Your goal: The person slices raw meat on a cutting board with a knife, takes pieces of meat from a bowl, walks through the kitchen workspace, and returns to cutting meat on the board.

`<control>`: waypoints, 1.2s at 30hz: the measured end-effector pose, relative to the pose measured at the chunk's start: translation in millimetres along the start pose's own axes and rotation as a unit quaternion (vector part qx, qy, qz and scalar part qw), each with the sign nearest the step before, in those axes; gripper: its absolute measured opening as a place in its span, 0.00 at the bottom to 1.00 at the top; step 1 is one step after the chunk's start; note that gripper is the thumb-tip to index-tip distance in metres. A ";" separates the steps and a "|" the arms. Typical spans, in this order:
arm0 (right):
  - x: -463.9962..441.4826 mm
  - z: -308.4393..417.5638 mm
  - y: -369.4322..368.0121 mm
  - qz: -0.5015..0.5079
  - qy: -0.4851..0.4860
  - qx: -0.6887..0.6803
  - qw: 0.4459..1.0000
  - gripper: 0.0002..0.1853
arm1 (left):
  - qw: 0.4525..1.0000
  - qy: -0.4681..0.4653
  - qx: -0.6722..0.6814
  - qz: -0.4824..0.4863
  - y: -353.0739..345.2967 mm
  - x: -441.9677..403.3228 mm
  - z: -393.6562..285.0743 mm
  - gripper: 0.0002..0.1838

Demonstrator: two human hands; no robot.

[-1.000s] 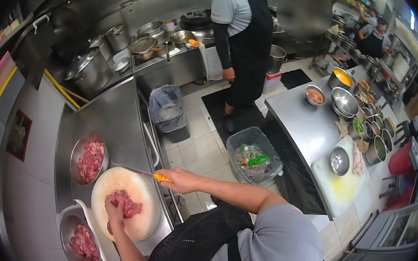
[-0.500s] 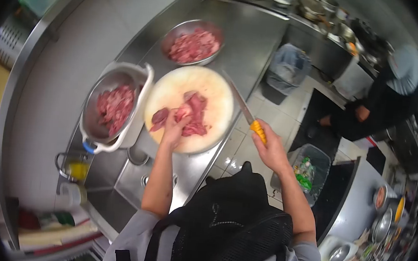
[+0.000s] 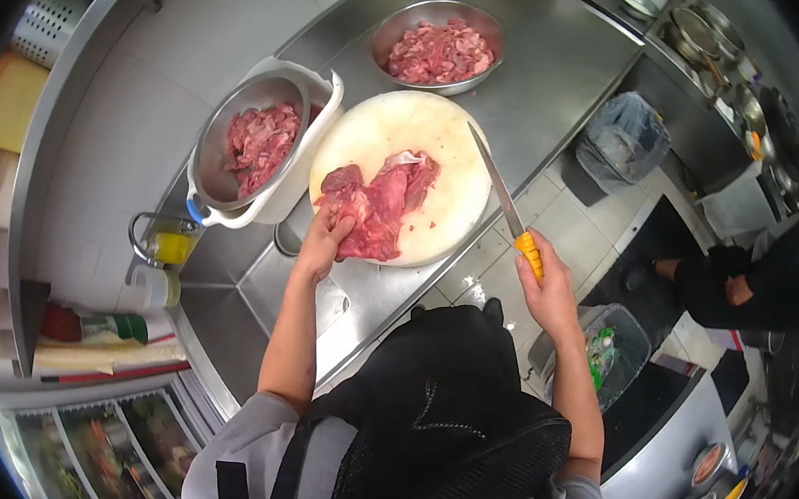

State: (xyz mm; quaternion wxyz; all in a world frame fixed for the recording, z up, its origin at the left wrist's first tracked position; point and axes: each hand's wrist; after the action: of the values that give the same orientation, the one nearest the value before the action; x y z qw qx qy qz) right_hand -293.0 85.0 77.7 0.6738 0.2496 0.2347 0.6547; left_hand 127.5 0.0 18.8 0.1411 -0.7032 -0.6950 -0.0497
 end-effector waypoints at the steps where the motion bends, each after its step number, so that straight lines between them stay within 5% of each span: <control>1: -5.0 -6.2 3.3 0.007 0.008 -0.002 1.000 0.25 | 0.998 0.053 0.017 -0.020 -8.1 6.5 -10.3 0.18; 3: -17.2 -19.9 8.4 0.025 0.004 -0.016 1.000 0.25 | 0.994 0.097 0.035 -0.048 -27.4 9.5 -26.5 0.16; 8: -43.4 -43.3 28.7 0.025 0.054 -0.033 0.998 0.25 | 0.991 -0.033 0.117 0.056 -89.1 -37.7 -79.8 0.15; 12: -52.1 -53.3 47.0 0.011 0.079 -0.046 0.996 0.24 | 0.982 0.010 0.170 0.085 -132.0 -52.9 -161.5 0.22; 15: -51.4 -59.6 56.5 0.006 0.084 -0.039 0.996 0.24 | 0.995 0.022 -0.098 0.022 -109.9 -88.9 -132.1 0.45; 16: -49.5 -61.0 58.9 0.006 0.087 -0.038 0.995 0.24 | 0.995 0.020 -0.096 0.020 -104.4 -90.8 -115.6 0.45; 18: -46.0 -61.5 63.2 0.020 0.057 -0.036 0.998 0.24 | 0.928 -0.008 -0.359 -0.099 -97.5 -80.5 -75.6 0.45; 20: -41.4 -59.7 67.5 0.027 0.041 -0.023 0.998 0.24 | 0.883 -0.142 -0.411 -0.176 -62.3 -95.9 22.9 0.44; 23: -34.5 -60.9 61.1 0.025 0.032 -0.003 0.999 0.25 | 0.878 -0.105 -0.416 -0.213 -101.7 -51.2 21.5 0.31; 27: -25.8 -60.5 36.4 0.013 0.052 0.007 0.999 0.25 | 0.898 -0.067 -0.397 -0.176 -115.8 -72.5 4.9 0.28; 32: -10.8 -28.9 18.0 0.024 0.050 0.007 0.998 0.25 | 0.966 -0.128 -0.158 -0.158 -120.1 -114.8 17.6 0.10; 36: 1.0 -26.4 11.7 0.008 0.021 -0.029 0.999 0.25 | 0.981 -0.158 0.055 -0.101 -112.2 -146.8 -2.7 0.07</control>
State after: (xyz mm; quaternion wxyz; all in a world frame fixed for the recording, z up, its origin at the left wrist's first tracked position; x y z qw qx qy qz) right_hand -319.0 87.0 65.0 0.6708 0.2180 0.2274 0.6713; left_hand 12.3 -142.8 -3.2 0.0620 -0.6198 -0.7774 0.0868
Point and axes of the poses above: each hand's wrist, its own x-axis away from the middle knuckle, its own y-axis out of the back of the hand, z = x × y, and after that the axes turned 12 degrees about x, right-handed
